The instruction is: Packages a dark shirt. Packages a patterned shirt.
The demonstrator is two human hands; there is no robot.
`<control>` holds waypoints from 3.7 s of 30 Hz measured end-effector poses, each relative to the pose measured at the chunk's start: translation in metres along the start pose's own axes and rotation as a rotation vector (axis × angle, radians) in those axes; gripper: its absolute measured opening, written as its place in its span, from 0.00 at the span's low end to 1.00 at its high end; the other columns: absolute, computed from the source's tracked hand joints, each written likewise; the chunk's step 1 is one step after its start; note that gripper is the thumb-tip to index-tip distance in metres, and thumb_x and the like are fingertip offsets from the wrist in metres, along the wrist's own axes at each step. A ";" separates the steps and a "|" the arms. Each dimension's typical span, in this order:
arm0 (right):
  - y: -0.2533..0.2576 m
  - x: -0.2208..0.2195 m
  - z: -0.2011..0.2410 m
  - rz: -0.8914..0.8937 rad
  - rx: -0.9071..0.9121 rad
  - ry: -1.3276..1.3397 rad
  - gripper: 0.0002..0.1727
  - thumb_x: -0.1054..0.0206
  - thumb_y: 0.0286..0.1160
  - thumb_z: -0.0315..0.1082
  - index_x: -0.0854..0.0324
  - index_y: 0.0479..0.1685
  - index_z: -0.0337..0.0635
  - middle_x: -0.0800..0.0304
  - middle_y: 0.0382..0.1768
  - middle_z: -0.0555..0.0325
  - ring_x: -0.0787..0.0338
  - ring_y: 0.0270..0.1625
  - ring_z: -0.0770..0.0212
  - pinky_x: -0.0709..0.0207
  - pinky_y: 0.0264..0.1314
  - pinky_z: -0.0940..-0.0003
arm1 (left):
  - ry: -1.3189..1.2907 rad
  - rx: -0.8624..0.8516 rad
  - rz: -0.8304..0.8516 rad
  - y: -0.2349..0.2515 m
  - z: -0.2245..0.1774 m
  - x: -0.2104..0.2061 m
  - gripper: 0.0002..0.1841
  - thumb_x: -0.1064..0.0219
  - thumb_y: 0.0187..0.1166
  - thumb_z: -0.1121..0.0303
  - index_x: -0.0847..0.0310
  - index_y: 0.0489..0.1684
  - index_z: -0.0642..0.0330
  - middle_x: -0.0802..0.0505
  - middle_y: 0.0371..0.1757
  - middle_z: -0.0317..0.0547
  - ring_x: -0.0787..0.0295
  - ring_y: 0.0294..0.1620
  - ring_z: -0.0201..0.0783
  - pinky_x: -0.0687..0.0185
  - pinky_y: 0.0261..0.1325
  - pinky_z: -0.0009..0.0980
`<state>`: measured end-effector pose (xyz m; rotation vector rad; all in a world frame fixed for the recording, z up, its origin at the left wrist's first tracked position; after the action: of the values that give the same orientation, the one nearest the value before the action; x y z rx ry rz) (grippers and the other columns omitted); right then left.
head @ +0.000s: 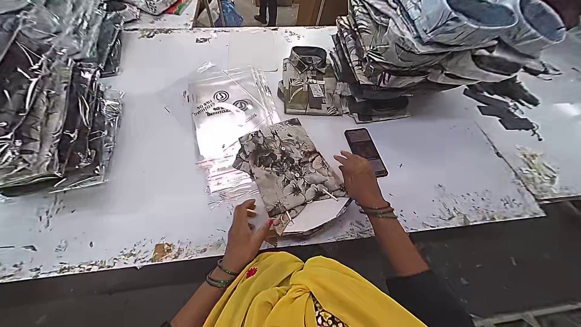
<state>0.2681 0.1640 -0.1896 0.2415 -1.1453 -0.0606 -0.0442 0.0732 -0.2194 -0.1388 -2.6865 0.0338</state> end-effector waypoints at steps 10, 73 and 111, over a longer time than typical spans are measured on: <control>-0.066 -0.002 0.124 0.371 0.243 0.212 0.12 0.37 0.81 0.30 0.09 0.44 0.32 0.07 0.41 0.40 0.06 0.47 0.43 0.12 0.51 0.53 | 0.425 -0.537 -0.035 0.045 -0.008 -0.010 0.12 0.39 0.82 0.70 0.09 0.44 0.68 0.03 0.44 0.55 0.04 0.45 0.55 0.09 0.50 0.46; -0.013 0.013 -0.007 0.460 -0.167 0.504 0.24 0.36 0.81 0.38 0.23 0.71 0.30 0.14 0.58 0.44 0.12 0.45 0.60 0.18 0.49 0.65 | 0.172 -0.549 0.105 0.005 0.021 -0.014 0.32 0.29 0.72 0.46 0.21 0.76 0.48 0.30 0.84 0.72 0.40 0.88 0.71 0.39 0.86 0.56; 0.005 0.004 0.096 0.811 0.958 0.119 0.11 0.39 0.77 0.19 0.11 0.47 0.35 0.15 0.45 0.38 0.13 0.46 0.37 0.19 0.42 0.46 | 0.571 -0.662 0.040 0.034 -0.036 -0.019 0.11 0.35 0.70 0.68 0.04 0.39 0.53 0.03 0.41 0.45 0.05 0.46 0.49 0.10 0.38 0.41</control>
<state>0.1820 0.1524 -0.1472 0.5920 -1.0087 1.2236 -0.0080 0.1046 -0.1968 -0.3437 -2.0294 -0.7657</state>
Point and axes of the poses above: each hand's wrist, its own y-axis towards the middle knuckle, its own x-axis out of the back of the hand, z = x × y, the point moved 2 cm from there along y, towards the middle knuckle
